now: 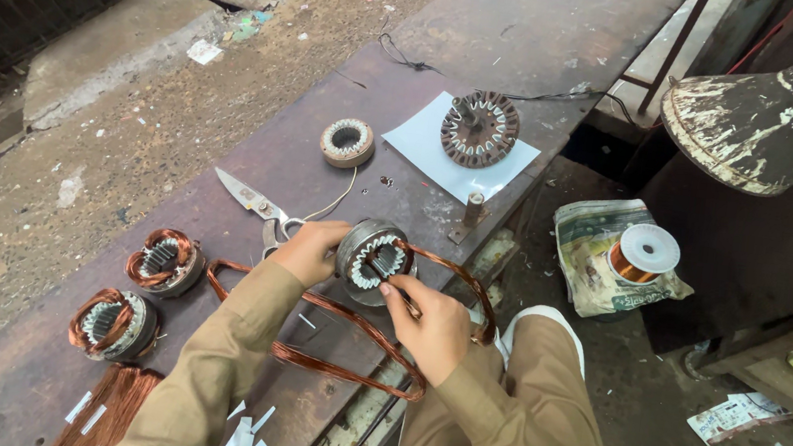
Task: The person winds copper wire by hand around a slotted cylindrical core, repeatedly inserting the wire into slots and pulling it taut. They handle multiple cores and a bundle of copper wire, using shears to cut the wire at the end.
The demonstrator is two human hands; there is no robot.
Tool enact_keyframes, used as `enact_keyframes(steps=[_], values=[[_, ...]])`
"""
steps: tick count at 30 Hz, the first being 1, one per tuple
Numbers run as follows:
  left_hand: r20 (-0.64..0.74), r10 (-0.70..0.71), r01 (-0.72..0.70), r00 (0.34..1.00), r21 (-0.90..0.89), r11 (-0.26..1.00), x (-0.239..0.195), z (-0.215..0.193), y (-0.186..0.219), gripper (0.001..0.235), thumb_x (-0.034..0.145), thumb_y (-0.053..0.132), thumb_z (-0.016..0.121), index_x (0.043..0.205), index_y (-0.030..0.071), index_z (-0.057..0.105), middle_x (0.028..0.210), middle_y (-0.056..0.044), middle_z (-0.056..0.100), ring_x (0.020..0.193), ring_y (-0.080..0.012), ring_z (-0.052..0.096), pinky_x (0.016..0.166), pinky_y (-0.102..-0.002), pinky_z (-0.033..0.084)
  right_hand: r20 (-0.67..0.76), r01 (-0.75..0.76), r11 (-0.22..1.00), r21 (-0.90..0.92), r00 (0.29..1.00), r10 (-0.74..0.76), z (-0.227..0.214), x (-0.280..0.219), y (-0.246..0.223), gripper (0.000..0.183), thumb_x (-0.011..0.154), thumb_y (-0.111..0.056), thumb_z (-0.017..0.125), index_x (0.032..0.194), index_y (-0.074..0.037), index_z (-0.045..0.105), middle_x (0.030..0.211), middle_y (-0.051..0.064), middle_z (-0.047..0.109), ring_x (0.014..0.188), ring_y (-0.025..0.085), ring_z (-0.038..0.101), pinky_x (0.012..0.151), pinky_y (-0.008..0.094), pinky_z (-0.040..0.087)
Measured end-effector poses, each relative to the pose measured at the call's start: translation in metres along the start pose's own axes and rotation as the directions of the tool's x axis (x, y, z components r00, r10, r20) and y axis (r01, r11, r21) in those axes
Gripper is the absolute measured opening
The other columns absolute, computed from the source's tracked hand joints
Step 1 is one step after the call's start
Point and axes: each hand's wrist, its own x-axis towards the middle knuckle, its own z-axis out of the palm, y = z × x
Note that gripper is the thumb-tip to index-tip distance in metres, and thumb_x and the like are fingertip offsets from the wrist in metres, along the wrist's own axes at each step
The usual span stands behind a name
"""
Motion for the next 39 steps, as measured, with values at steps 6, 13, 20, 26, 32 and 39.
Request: enact_keyframes(steps=[6, 13, 20, 26, 32, 39], values=[[0.043, -0.030, 0.023, 0.999, 0.148, 0.989, 0.005, 0.000, -0.002, 0.033, 0.076, -0.004, 0.072, 0.108, 0.003, 0.070, 0.105, -0.018, 0.071, 0.101, -0.0393, 0.068, 0.085, -0.041, 0.055, -0.031, -0.044, 0.999, 0.000, 0.999, 0.044, 0.003, 0.002, -0.003, 0.016, 0.090, -0.025, 0.074, 0.096, -0.011, 0.077, 0.067, 0.013, 0.067, 0.052, 0.027, 0.064, 0.051, 0.038, 0.046], [0.071, -0.127, 0.131, 0.989, -0.059, 0.990, 0.003, -0.001, -0.010, 0.045, 0.067, -0.009, 0.066, 0.110, 0.002, 0.071, 0.105, -0.016, 0.073, 0.099, -0.0332, 0.072, 0.087, -0.037, 0.057, -0.111, 0.195, 0.981, 0.022, 0.975, -0.191, 0.000, -0.009, -0.006, 0.015, 0.093, -0.018, 0.071, 0.106, -0.011, 0.076, 0.084, 0.011, 0.073, 0.065, 0.026, 0.071, 0.056, 0.034, 0.054], [0.079, -0.029, 0.028, 0.996, 0.016, 0.999, 0.006, 0.000, -0.009, 0.039, 0.073, -0.008, 0.069, 0.111, 0.003, 0.071, 0.105, -0.017, 0.072, 0.101, -0.0368, 0.070, 0.086, -0.040, 0.055, -0.082, 0.204, 0.976, -0.075, 0.974, -0.210, -0.006, -0.009, -0.007, 0.011, 0.094, -0.018, 0.070, 0.100, -0.013, 0.077, 0.082, 0.007, 0.073, 0.064, 0.027, 0.070, 0.057, 0.036, 0.053], [0.075, -0.093, 0.092, 0.993, 0.022, 0.996, 0.002, 0.000, -0.011, 0.044, 0.068, -0.011, 0.065, 0.109, 0.003, 0.072, 0.106, -0.015, 0.072, 0.098, -0.0347, 0.070, 0.083, -0.038, 0.056, -0.011, 0.306, 0.939, -0.158, 0.950, -0.312, -0.006, -0.013, -0.005, 0.023, 0.091, -0.012, 0.068, 0.113, -0.014, 0.075, 0.079, 0.008, 0.068, 0.063, 0.030, 0.067, 0.056, 0.039, 0.052], [-0.175, -0.065, 0.046, 0.982, -0.109, 0.993, -0.033, -0.004, 0.030, 0.037, 0.085, -0.009, 0.061, 0.120, 0.002, 0.067, 0.124, -0.015, 0.068, 0.106, -0.0317, 0.068, 0.087, -0.036, 0.055, 0.106, 0.344, 0.923, -0.171, 0.938, -0.330, -0.022, -0.012, -0.014, 0.026, 0.092, -0.012, 0.069, 0.116, -0.010, 0.075, 0.088, 0.013, 0.063, 0.083, 0.033, 0.064, 0.072, 0.043, 0.051], [-0.611, -0.492, 0.557, 0.621, -0.098, 0.825, -0.178, -0.014, 0.186, 0.026, 0.093, 0.008, 0.069, 0.119, 0.009, 0.071, 0.099, -0.008, 0.069, 0.075, -0.0183, 0.066, 0.070, -0.030, 0.053, -0.038, 0.502, 0.850, -0.162, 0.857, -0.513, -0.070, -0.035, -0.035, 0.023, 0.089, -0.004, 0.072, 0.112, -0.004, 0.072, 0.111, 0.015, 0.066, 0.107, 0.036, 0.061, 0.093, 0.042, 0.049]])
